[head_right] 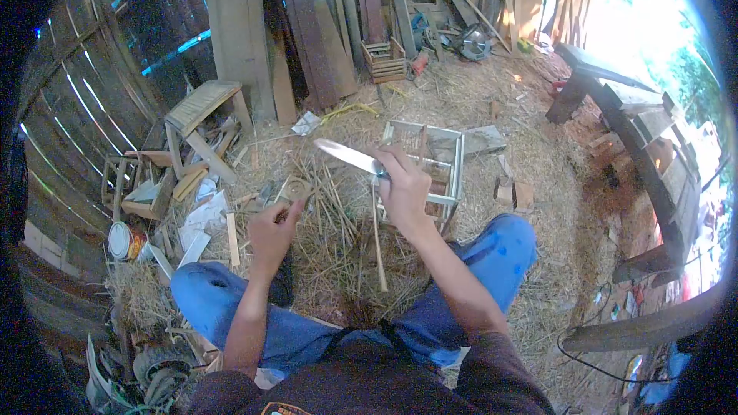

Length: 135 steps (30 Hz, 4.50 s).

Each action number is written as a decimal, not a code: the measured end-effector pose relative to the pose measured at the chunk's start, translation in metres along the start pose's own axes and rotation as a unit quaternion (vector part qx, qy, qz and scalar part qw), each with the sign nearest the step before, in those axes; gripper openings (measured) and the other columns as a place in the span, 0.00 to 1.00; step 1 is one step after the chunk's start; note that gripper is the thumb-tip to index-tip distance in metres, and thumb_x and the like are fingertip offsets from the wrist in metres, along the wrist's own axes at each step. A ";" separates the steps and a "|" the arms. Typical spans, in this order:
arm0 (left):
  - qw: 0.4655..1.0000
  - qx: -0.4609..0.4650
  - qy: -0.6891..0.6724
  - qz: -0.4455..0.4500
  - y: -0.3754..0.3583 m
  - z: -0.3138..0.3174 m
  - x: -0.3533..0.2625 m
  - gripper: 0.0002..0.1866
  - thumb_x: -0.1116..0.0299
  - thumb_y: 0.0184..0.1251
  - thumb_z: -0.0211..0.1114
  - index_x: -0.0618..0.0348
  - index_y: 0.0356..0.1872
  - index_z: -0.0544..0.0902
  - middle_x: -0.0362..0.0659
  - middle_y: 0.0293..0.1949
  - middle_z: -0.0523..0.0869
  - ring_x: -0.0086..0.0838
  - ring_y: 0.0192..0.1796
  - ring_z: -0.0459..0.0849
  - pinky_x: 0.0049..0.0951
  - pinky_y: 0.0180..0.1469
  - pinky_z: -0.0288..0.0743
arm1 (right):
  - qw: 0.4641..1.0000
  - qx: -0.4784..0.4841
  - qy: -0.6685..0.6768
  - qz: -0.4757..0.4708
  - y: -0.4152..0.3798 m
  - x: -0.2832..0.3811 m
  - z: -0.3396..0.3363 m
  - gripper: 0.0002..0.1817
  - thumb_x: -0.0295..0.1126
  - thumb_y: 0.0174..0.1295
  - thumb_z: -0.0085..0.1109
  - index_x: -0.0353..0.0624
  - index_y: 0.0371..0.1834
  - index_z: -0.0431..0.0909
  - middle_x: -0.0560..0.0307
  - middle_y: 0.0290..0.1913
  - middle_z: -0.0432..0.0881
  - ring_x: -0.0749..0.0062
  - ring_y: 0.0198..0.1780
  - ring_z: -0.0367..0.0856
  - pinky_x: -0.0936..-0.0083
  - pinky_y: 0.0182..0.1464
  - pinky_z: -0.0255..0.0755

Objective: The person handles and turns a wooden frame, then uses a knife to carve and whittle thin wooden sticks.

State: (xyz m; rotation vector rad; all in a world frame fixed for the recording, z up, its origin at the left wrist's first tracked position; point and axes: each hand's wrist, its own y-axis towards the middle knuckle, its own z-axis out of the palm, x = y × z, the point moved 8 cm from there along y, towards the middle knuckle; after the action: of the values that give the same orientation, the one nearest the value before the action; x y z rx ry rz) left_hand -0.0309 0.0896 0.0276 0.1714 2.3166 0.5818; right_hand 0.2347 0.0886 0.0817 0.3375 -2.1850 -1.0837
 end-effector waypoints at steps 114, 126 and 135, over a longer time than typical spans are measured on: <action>0.761 0.279 -0.545 -0.217 -0.068 0.049 -0.028 0.16 0.58 0.84 0.49 0.57 0.59 0.73 0.31 0.24 0.61 0.15 0.23 0.58 0.18 0.25 0.54 | 0.990 0.122 -0.013 -0.070 -0.007 0.023 0.014 0.18 0.45 0.56 0.75 0.45 0.41 0.84 0.52 0.24 0.84 0.62 0.23 0.83 0.67 0.26 0.74; 0.801 0.304 -0.461 -0.233 -0.030 0.048 -0.042 0.11 0.59 0.84 0.49 0.53 0.54 0.74 0.30 0.29 0.67 0.11 0.26 0.60 0.16 0.26 0.54 | 0.965 0.227 0.105 -0.077 -0.020 0.044 0.032 0.17 0.44 0.55 0.75 0.42 0.33 0.83 0.51 0.21 0.78 0.56 0.23 0.80 0.65 0.26 0.69; 0.693 0.347 -0.596 -0.211 -0.044 0.081 -0.032 0.09 0.62 0.84 0.47 0.53 0.52 0.72 0.31 0.26 0.63 0.16 0.23 0.55 0.21 0.25 0.50 | 0.957 0.257 0.088 -0.098 -0.016 0.047 0.031 0.17 0.48 0.57 0.73 0.45 0.34 0.85 0.50 0.22 0.81 0.53 0.23 0.81 0.63 0.25 0.71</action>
State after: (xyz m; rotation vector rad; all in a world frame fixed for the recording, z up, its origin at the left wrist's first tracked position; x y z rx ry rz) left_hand 0.0502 0.0702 -0.0238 0.2517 1.0654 -0.5818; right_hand 0.1787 0.0740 0.0766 0.8629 -2.2769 -0.5342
